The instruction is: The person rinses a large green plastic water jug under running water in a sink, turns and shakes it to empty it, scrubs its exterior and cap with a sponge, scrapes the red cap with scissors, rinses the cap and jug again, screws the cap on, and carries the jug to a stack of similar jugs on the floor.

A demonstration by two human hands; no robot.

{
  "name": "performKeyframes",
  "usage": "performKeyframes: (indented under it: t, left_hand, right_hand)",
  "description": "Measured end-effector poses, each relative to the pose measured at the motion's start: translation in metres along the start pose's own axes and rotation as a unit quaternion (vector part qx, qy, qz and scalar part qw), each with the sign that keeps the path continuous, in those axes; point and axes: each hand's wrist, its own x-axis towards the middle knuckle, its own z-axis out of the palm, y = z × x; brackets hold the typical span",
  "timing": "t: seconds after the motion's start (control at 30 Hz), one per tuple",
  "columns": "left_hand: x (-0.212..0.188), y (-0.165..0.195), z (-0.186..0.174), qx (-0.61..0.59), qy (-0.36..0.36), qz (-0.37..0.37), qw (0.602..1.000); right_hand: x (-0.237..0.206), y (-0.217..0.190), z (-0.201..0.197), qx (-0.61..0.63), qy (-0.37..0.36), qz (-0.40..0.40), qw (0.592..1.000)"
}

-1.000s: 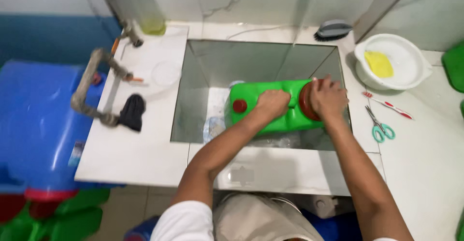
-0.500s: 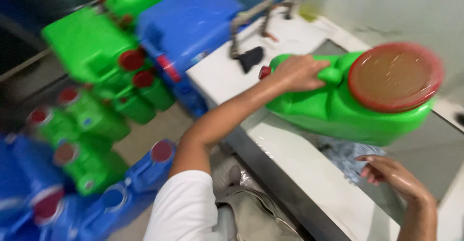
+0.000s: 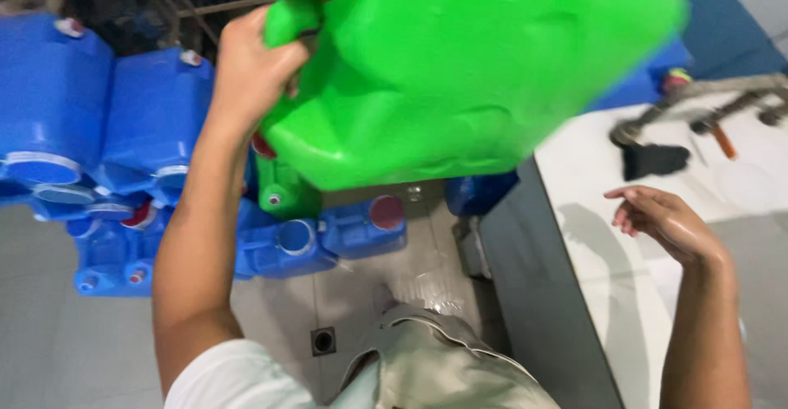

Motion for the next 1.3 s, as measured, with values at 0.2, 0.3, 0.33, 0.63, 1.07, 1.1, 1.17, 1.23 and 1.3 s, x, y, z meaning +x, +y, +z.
performKeyframes:
  t: [0.2, 0.3, 0.33, 0.63, 1.07, 1.1, 1.17, 1.23, 1.3]
  left_hand:
    - [0.003, -0.098, -0.077, -0.358, -0.045, -0.235, 0.902]
    - [0.040, -0.184, -0.047, -0.522, -0.045, -0.253, 0.814]
    - [0.052, -0.213, -0.037, -0.521, -0.021, -0.270, 0.809]
    - [0.111, -0.369, 0.039, -0.082, -0.063, -0.283, 0.953]
    - [0.339, -0.453, 0.140, 0.442, -0.267, -0.016, 0.856]
    - [0.346, -0.462, 0.145, 0.434, -0.268, -0.020, 0.860]
    - [0.352, -0.479, 0.155, 0.420, -0.265, -0.016, 0.868]
    - [0.355, -0.494, 0.162, 0.418, -0.251, 0.001, 0.873]
    - [0.355, -0.506, 0.167, 0.421, -0.245, 0.011, 0.873]
  right_hand:
    - [0.146, -0.057, 0.113, -0.001, -0.085, -0.036, 0.996]
    - [0.198, -0.065, 0.154, 0.014, -0.120, -0.040, 0.992]
    - [0.212, -0.067, 0.162, 0.025, -0.133, -0.041, 0.990]
    - [0.323, -0.114, 0.234, 0.189, -0.142, -0.040, 0.971]
    - [0.596, -0.171, 0.315, 0.646, -0.125, -0.025, 0.753]
    - [0.607, -0.169, 0.313, 0.643, -0.110, -0.014, 0.758]
    - [0.626, -0.162, 0.310, 0.638, -0.072, 0.031, 0.766]
    - [0.642, -0.155, 0.307, 0.635, -0.032, 0.091, 0.766]
    - [0.654, -0.148, 0.306, 0.614, -0.036, 0.078, 0.785]
